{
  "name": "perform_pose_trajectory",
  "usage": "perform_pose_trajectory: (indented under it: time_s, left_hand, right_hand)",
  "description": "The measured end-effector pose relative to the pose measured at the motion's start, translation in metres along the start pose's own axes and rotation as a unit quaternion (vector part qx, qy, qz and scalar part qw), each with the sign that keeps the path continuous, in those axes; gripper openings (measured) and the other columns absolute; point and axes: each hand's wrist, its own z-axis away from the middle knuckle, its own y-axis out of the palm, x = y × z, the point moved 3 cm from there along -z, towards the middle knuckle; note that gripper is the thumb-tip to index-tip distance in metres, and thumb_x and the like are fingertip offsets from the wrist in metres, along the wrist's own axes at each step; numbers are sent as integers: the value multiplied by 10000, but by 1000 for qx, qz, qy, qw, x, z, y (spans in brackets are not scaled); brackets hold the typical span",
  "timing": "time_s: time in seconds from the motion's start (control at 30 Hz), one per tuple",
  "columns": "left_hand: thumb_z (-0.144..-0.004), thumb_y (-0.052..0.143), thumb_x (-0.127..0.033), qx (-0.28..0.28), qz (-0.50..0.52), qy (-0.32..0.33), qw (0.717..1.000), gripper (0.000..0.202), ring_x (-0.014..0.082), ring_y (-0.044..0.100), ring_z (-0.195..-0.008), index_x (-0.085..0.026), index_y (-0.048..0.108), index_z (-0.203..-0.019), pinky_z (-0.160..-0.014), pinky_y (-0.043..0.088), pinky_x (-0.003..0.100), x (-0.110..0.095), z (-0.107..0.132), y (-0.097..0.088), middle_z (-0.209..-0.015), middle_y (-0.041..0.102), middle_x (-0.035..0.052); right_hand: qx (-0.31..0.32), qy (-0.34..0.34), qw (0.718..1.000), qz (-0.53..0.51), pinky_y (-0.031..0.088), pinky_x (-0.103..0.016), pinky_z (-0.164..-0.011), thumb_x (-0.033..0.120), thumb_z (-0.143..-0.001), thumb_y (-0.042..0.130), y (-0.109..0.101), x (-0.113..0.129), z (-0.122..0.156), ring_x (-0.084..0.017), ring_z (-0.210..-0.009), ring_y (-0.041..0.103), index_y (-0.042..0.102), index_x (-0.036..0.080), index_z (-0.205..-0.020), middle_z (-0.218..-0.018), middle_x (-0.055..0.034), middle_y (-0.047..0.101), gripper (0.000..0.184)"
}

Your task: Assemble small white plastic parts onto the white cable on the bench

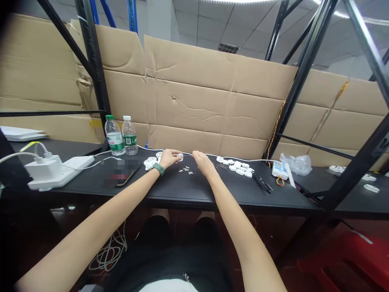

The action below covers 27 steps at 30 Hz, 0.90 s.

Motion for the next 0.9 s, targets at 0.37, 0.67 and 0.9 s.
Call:
perform_pose_trajectory:
  time_s: [0.37,0.67,0.9]
  left_hand:
    - [-695,810,-143,7,-57,-1,998,369,206,755,-763,-107,787,-1062,-602,615,243,-4,3,1,-926,799,104]
    - [-727,759,-108,8,-81,7,997,329,202,755,-750,-101,783,-1055,-567,593,222,-4,4,1,-925,799,107]
    - [-733,763,-158,-2,-93,22,995,326,216,759,-785,-119,794,-1055,-565,590,217,-11,8,1,-924,801,97]
  right_hand:
    - [23,-42,997,58,434,-278,-786,-53,-895,384,4,4,-1,-174,-824,516,611,180,-928,-980,-77,570,327]
    - [-17,103,994,-24,468,-346,-784,212,-1034,385,7,2,0,-253,-869,626,546,196,-1187,-1051,-142,657,223]
    - [-52,135,983,-111,489,-367,-829,250,-996,466,12,-13,1,-263,-890,687,591,204,-1117,-986,-113,733,180]
